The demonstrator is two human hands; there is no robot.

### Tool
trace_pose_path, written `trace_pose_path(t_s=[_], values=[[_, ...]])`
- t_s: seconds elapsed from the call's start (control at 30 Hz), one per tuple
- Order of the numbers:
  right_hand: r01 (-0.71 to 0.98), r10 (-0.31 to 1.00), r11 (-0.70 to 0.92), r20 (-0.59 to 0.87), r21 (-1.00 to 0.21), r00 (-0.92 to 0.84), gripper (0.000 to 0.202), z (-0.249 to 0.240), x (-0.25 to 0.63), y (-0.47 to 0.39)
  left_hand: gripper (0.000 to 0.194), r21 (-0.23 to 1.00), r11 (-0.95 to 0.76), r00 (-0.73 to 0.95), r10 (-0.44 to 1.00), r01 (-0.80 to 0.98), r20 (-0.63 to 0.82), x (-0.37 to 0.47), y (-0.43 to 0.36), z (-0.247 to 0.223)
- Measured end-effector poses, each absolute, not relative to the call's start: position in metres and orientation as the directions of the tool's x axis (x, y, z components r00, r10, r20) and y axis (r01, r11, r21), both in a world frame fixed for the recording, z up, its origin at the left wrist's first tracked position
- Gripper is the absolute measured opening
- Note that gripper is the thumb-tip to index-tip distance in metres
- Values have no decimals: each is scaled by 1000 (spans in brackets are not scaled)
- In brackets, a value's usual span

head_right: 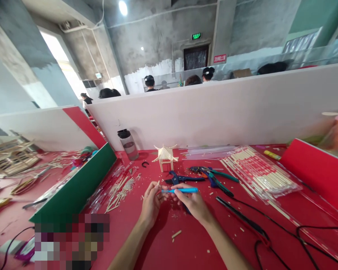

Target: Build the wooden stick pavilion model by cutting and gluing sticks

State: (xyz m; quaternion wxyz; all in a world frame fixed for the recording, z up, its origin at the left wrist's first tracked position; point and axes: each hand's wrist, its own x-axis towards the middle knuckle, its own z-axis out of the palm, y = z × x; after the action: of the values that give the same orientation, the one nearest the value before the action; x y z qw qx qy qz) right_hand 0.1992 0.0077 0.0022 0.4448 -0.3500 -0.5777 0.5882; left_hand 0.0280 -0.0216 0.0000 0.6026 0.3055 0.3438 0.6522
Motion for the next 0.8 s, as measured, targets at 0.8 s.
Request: trace_pose_path(t_s=[0.8], values=[[-118, 919, -92, -39, -989, -392, 42, 9, 214, 5, 33, 779, 82, -40, 990, -622, -136, 38, -24, 0]])
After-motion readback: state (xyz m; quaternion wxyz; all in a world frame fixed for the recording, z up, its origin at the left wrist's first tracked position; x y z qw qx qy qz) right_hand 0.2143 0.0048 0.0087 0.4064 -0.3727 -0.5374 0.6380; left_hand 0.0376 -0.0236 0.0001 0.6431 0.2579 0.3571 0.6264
